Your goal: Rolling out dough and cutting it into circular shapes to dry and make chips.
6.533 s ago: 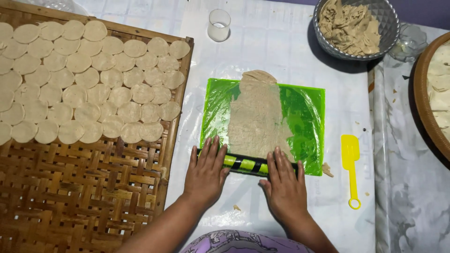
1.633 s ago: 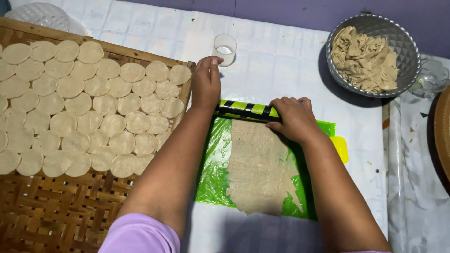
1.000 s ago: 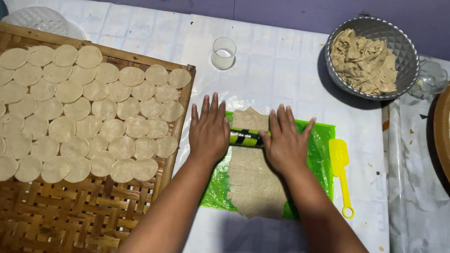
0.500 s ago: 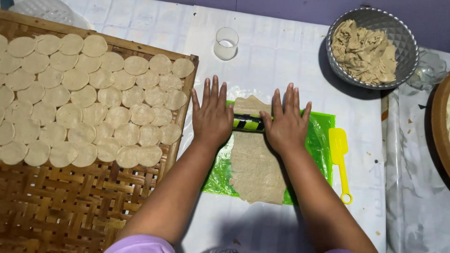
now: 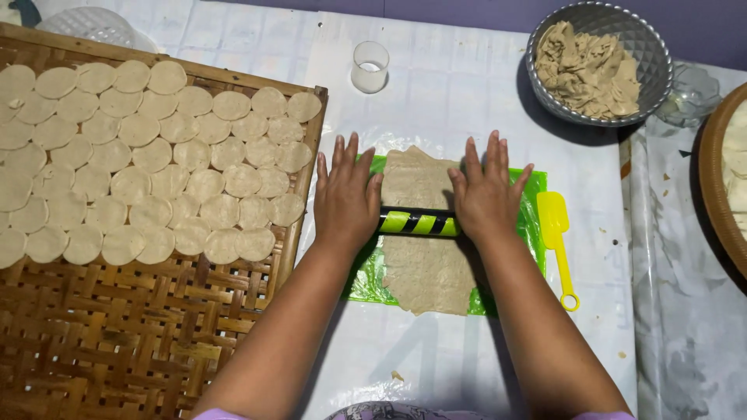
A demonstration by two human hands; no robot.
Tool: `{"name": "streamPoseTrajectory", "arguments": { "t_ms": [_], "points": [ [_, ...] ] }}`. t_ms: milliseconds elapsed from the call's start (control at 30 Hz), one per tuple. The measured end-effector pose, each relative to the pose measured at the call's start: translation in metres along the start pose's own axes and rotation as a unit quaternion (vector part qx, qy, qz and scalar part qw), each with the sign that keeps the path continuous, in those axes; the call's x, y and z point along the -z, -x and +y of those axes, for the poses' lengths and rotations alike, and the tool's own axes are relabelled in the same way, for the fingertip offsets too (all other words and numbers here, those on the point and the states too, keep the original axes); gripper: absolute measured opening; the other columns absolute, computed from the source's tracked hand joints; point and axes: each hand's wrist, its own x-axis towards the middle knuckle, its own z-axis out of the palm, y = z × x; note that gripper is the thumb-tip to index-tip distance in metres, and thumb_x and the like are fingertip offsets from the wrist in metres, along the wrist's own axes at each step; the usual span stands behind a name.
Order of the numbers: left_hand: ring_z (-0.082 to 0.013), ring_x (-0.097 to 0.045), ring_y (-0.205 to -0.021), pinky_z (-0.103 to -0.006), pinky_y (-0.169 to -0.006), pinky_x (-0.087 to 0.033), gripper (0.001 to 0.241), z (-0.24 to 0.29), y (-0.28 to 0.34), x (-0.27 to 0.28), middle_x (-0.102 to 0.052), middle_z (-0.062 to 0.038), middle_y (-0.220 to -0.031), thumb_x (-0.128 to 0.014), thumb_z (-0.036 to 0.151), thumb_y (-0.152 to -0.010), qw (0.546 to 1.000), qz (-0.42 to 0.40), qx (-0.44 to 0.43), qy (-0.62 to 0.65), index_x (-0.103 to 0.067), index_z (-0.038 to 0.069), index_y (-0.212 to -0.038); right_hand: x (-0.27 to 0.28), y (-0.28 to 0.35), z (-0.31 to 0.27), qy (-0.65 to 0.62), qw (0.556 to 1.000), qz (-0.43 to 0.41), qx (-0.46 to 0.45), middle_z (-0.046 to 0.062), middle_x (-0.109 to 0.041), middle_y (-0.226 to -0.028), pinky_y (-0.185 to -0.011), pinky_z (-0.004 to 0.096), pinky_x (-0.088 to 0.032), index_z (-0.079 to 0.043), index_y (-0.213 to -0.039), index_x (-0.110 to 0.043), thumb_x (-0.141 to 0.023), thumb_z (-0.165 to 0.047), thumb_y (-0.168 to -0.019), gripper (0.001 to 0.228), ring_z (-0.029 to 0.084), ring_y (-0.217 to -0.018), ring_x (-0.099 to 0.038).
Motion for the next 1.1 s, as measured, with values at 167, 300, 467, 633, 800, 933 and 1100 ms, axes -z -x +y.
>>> {"name": "streamPoseTrajectory", "arguments": {
  "t_ms": [167,300,467,633,800,933,1100],
  "points": [
    [-0.0341,-0.001,-0.160,-0.0623,-0.125,0.008,0.069,0.005,0.003,-0.002,-0.009,-0.019,-0.172,-0.021,0.058,-0.107,0.975,-0.196,0.066,-0.087,-0.038,0.016,-0.158,0.002,0.021,-0.012,0.028,0.997,-0.071,-0.023,0.017,-0.005,-0.173,-0.118,0.071,0.004,-0.025,-0.163,-0.029,-0.024,-0.056,-0.109,0.063,0.032,-0.160,-0.001],
    [-0.0370,-0.010,-0.158,-0.0640,-0.123,-0.001,0.064,0.014,0.054,0.018,-0.019,-0.019,-0.170,-0.028,0.056,-0.106,0.967,-0.238,0.011,-0.087,-0.035,0.022,-0.160,0.011,0.082,-0.012,0.071,0.991,-0.101,0.058,0.021,-0.017,-0.169,-0.118,0.070,-0.007,-0.023,-0.162,-0.031,-0.033,-0.056,-0.105,0.066,0.037,-0.157,-0.014],
    [-0.0332,-0.004,-0.159,-0.0554,-0.124,0.002,0.071,-0.001,0.115,-0.002,-0.017,-0.019,-0.170,-0.037,0.051,-0.104,0.984,-0.113,-0.092,-0.101,-0.028,0.009,-0.160,0.014,0.145,-0.009,-0.016,0.985,0.029,0.167,-0.001,-0.065,-0.130,-0.115,0.052,-0.030,-0.014,-0.143,-0.055,-0.070,-0.031,-0.087,0.060,0.019,-0.124,-0.057],
    [-0.0326,0.007,-0.160,-0.0589,-0.127,0.008,0.079,0.002,0.127,-0.007,0.002,-0.019,-0.173,-0.034,0.053,-0.104,0.999,0.000,-0.054,-0.002,-0.007,0.010,-0.165,0.014,0.166,0.020,-0.050,0.991,0.119,0.030,0.008,-0.066,-0.131,-0.107,0.049,-0.037,-0.008,-0.140,-0.054,-0.065,-0.025,-0.092,0.053,0.028,-0.121,-0.059],
    [-0.0393,-0.005,-0.159,-0.0594,-0.124,0.004,0.081,-0.009,0.130,-0.020,-0.012,-0.026,-0.170,-0.039,0.051,-0.101,0.997,-0.059,-0.017,-0.036,-0.020,0.000,-0.161,0.021,0.168,0.107,0.081,0.962,0.223,-0.136,0.015,-0.065,-0.130,-0.099,0.049,-0.040,-0.005,-0.150,-0.055,-0.070,-0.018,-0.094,0.060,0.034,-0.117,-0.060],
    [-0.0382,-0.005,-0.159,-0.0585,-0.124,0.004,0.080,-0.012,0.128,-0.025,-0.013,-0.024,-0.170,-0.038,0.052,-0.101,0.995,-0.079,-0.006,-0.065,-0.022,0.000,-0.159,0.014,0.164,0.164,0.150,0.930,0.222,-0.252,0.016,-0.068,-0.127,-0.095,0.048,-0.040,-0.006,-0.148,-0.061,-0.071,-0.021,-0.096,0.055,0.036,-0.109,-0.061],
    [-0.0373,-0.006,-0.159,-0.0568,-0.125,0.002,0.078,-0.012,0.129,-0.023,-0.015,-0.024,-0.170,-0.036,0.051,-0.102,0.997,-0.063,-0.006,-0.053,-0.023,0.000,-0.159,0.026,0.147,0.145,0.148,0.939,0.254,-0.181,0.016,-0.060,-0.128,-0.097,0.049,-0.043,-0.004,-0.133,-0.066,-0.073,-0.006,-0.089,0.044,0.036,-0.113,-0.057]
  ]
}}
